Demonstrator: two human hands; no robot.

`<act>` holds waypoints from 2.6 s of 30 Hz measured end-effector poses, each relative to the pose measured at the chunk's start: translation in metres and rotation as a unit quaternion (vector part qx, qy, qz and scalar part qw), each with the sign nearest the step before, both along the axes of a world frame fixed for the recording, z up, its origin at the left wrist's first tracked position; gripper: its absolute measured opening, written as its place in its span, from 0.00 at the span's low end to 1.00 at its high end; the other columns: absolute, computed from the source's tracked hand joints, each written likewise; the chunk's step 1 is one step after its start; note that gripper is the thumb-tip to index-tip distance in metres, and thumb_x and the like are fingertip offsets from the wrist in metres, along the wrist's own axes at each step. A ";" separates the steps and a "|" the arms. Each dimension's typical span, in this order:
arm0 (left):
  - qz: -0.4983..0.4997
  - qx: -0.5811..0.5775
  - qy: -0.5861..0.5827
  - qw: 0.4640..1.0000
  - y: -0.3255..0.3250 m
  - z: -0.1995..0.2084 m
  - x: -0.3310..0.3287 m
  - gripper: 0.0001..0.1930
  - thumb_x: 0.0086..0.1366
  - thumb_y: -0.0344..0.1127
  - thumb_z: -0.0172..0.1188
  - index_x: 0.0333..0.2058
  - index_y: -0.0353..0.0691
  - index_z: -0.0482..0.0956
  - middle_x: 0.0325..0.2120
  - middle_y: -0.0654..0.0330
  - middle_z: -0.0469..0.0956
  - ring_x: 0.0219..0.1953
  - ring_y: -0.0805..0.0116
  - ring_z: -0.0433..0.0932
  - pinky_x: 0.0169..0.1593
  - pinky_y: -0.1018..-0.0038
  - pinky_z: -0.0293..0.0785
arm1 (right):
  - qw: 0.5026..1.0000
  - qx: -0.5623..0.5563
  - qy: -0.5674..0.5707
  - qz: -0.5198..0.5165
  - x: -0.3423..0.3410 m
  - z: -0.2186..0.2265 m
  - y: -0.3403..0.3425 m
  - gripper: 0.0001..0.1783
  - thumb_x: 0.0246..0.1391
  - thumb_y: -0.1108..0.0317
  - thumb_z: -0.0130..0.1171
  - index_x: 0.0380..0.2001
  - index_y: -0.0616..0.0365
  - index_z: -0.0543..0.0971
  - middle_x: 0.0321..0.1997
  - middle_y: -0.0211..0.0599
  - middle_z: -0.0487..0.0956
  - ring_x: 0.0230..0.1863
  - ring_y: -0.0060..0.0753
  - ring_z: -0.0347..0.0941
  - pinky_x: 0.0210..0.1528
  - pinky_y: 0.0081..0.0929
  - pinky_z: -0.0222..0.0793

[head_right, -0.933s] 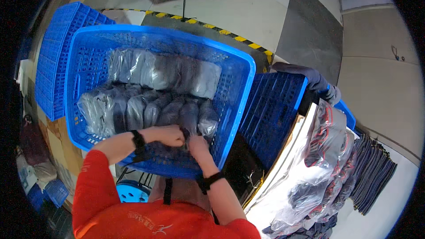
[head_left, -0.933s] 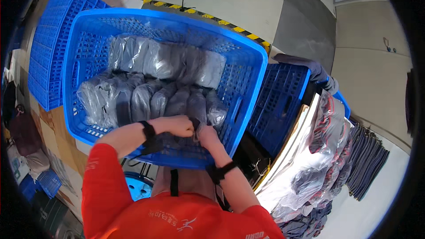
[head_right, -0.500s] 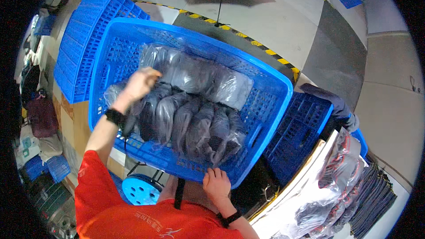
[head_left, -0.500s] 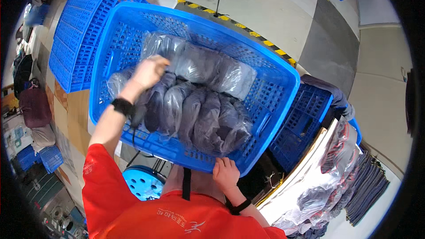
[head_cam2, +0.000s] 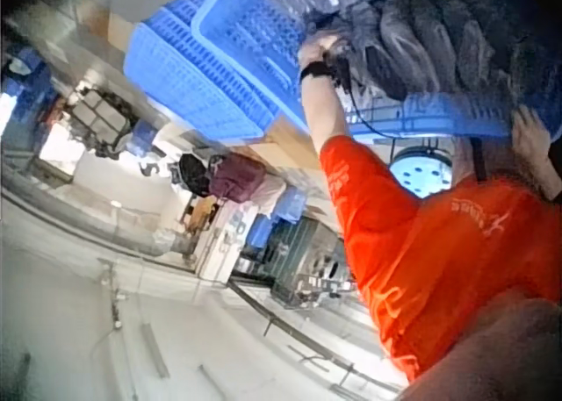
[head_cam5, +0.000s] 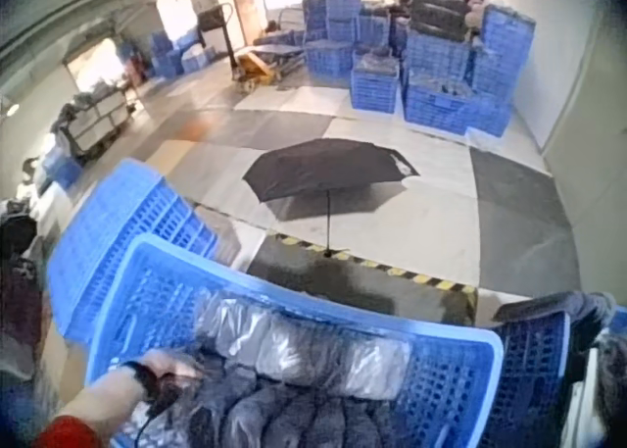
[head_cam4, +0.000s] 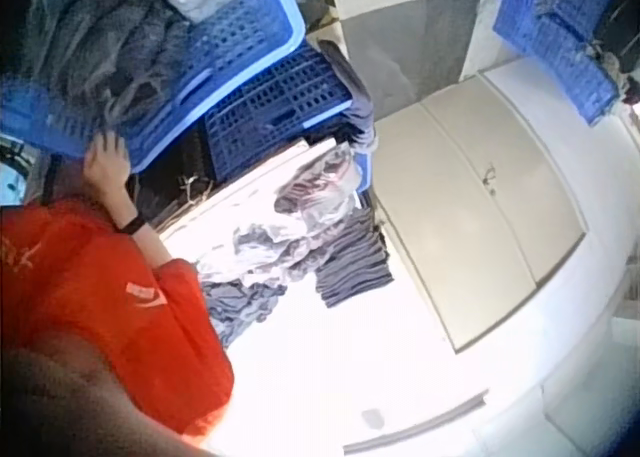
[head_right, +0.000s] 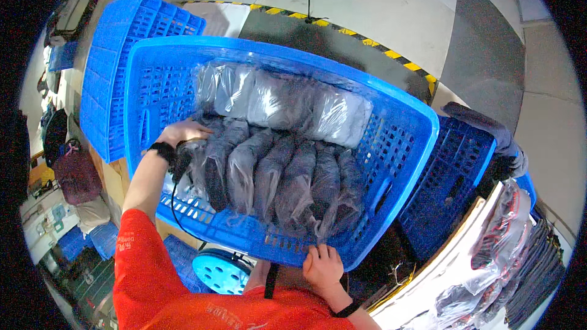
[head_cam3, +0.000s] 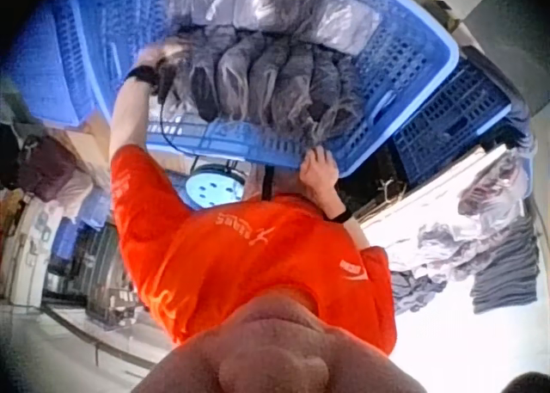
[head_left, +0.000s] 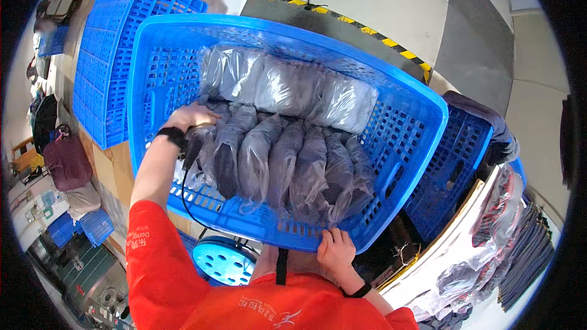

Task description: Sorts fabric parts, unfolds and inspects them, places them inside transparent plastic bags, and organizes them inside a blue plastic basket.

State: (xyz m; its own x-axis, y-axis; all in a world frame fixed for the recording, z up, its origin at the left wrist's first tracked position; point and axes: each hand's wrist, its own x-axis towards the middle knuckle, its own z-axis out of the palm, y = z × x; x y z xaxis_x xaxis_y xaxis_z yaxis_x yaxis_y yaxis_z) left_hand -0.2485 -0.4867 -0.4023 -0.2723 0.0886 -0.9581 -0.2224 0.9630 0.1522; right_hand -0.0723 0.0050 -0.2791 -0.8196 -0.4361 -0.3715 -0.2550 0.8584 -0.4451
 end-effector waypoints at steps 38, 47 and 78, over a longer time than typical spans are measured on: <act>0.013 0.197 0.008 0.980 0.378 0.023 -0.026 0.35 0.63 0.59 0.42 0.62 0.43 0.52 0.64 0.57 0.50 0.65 0.64 0.49 0.65 0.73 0.42 | 0.965 -0.194 0.057 -0.166 0.011 0.004 0.011 0.11 0.47 0.65 0.53 0.33 0.58 0.73 0.31 0.42 0.72 0.35 0.43 0.71 0.34 0.36 0.70; -0.203 0.331 0.343 0.855 0.383 0.059 0.032 0.40 0.47 0.50 0.66 0.57 0.43 0.60 0.54 0.46 0.63 0.55 0.44 0.63 0.57 0.59 0.60 | 0.603 -0.251 0.433 -0.621 -0.028 0.145 0.236 0.11 0.50 0.77 0.52 0.38 0.65 0.69 0.38 0.42 0.69 0.41 0.36 0.67 0.46 0.28 0.64; 0.019 0.538 0.487 0.688 0.569 0.242 0.196 0.09 0.63 0.25 0.48 0.42 0.31 0.71 0.36 0.56 0.73 0.38 0.69 0.74 0.44 0.76 0.70 | 0.122 -0.611 0.295 -0.725 0.299 0.030 0.372 0.14 0.56 0.64 0.52 0.42 0.61 0.68 0.38 0.39 0.71 0.39 0.31 0.71 0.41 0.26 0.70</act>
State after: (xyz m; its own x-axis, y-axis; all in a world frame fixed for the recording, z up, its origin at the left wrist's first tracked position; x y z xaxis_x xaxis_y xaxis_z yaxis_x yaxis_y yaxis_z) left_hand -0.0526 0.0824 -0.1603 -0.7604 0.5790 0.2943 0.4677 0.1738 0.8666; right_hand 0.2268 0.3772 -0.2487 -0.0917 0.8906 -0.4456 -0.5268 -0.4231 -0.7372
